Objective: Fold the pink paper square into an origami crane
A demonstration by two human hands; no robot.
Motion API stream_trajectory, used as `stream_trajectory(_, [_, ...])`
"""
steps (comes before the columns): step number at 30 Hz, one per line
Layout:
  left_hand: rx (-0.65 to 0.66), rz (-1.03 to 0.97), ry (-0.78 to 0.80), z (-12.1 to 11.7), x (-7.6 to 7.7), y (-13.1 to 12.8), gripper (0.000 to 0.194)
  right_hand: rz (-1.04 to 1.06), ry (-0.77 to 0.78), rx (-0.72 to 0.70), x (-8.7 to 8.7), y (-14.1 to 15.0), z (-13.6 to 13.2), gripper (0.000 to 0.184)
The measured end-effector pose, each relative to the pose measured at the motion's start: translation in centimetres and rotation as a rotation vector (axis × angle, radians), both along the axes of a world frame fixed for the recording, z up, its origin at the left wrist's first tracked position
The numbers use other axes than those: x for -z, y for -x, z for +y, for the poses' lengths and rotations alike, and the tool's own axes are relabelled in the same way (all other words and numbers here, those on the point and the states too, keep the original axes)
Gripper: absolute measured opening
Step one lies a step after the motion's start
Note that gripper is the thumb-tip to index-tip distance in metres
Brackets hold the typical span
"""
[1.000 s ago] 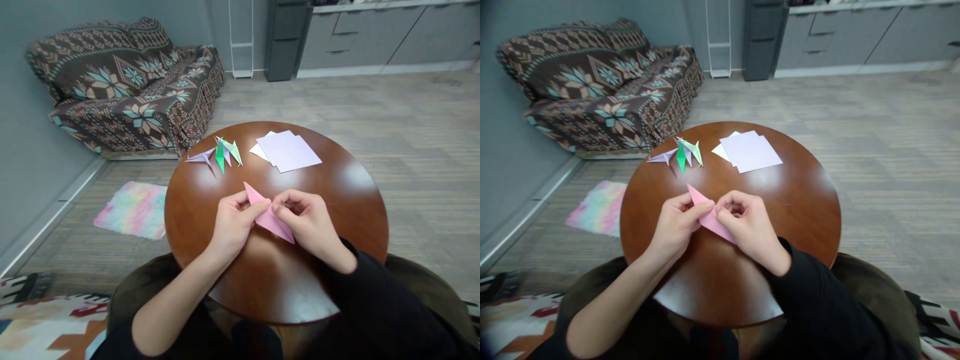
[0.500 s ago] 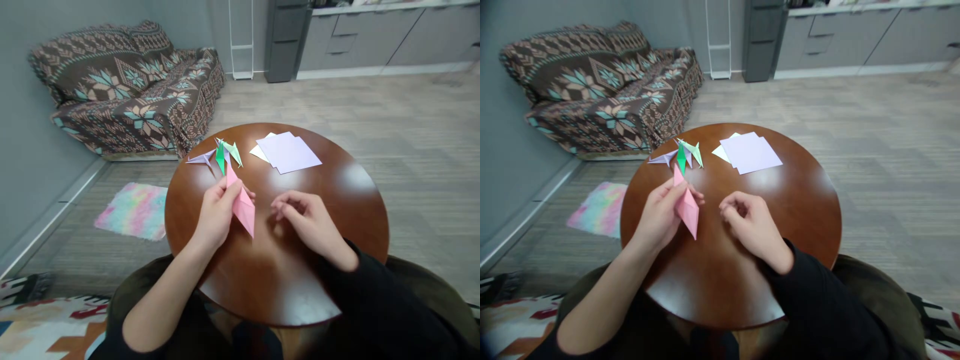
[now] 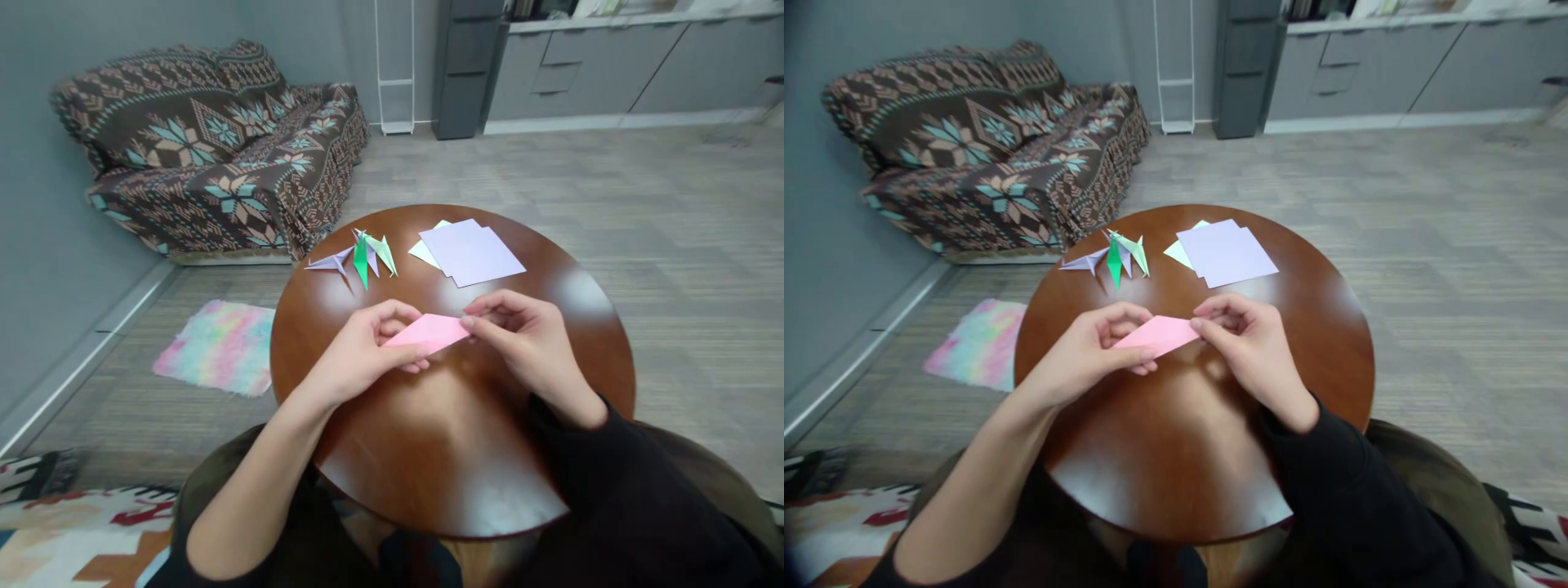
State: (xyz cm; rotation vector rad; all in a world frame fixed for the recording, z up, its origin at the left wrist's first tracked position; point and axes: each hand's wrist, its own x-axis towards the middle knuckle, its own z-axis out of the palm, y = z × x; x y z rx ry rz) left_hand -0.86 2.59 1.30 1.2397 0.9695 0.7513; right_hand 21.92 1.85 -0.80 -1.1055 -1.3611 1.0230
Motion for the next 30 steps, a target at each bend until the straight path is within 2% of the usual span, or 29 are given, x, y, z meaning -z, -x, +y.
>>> stream_trajectory(3, [-0.182,-0.034,-0.103,0.5,0.7,0.2,0.035,-0.070,0.032,-0.064,-0.2,0.0,-0.1,0.013])
stream_trajectory(6, [-0.397,-0.227,-0.163,0.7,1.6,-0.5,0.041,-0.026,0.149,-0.175,-0.2,0.9,-0.8,0.019])
stream_trajectory(8, [-0.436,-0.317,-0.132,0.4,2.1,-1.2,0.041,0.044,0.215,-0.200,-0.1,1.7,-1.3,0.026])
stream_trajectory(10, [-0.365,-0.325,-0.090,0.1,2.5,-1.9,0.029,0.101,0.233,-0.198,-0.1,2.1,-1.6,0.031])
stream_trajectory(14, [-0.202,-0.293,-0.034,-0.5,2.3,-2.3,0.026,0.118,0.177,-0.238,-0.1,1.9,-1.6,0.034])
stream_trajectory(16, [-0.155,-0.257,-0.015,-0.5,1.9,-2.0,0.032,0.083,0.104,-0.260,-0.2,1.4,-1.5,0.034])
stream_trajectory(17, [-0.119,-0.226,-0.003,-0.5,1.6,-1.8,0.041,0.067,0.075,-0.285,-0.3,1.2,-1.5,0.036])
stream_trajectory(20, [0.029,-0.149,0.020,-0.6,1.0,-1.4,0.066,0.073,0.063,-0.446,-0.5,0.7,-1.5,0.046])
stream_trajectory(22, [0.112,-0.135,0.025,-0.8,0.7,-1.2,0.069,0.106,0.095,-0.542,-0.7,0.6,-1.5,0.043])
stream_trajectory(24, [0.148,-0.125,0.021,-0.9,0.5,-1.1,0.068,0.116,0.134,-0.585,-0.8,0.6,-1.5,0.031])
stream_trajectory(26, [0.126,-0.120,-0.009,-0.9,0.4,-1.0,0.067,0.106,0.145,-0.535,-0.7,0.6,-1.4,0.023])
stream_trajectory(30, [0.012,-0.182,-0.131,-0.8,0.3,-0.9,0.052,0.085,-0.011,-0.166,-0.4,0.7,-1.1,0.022])
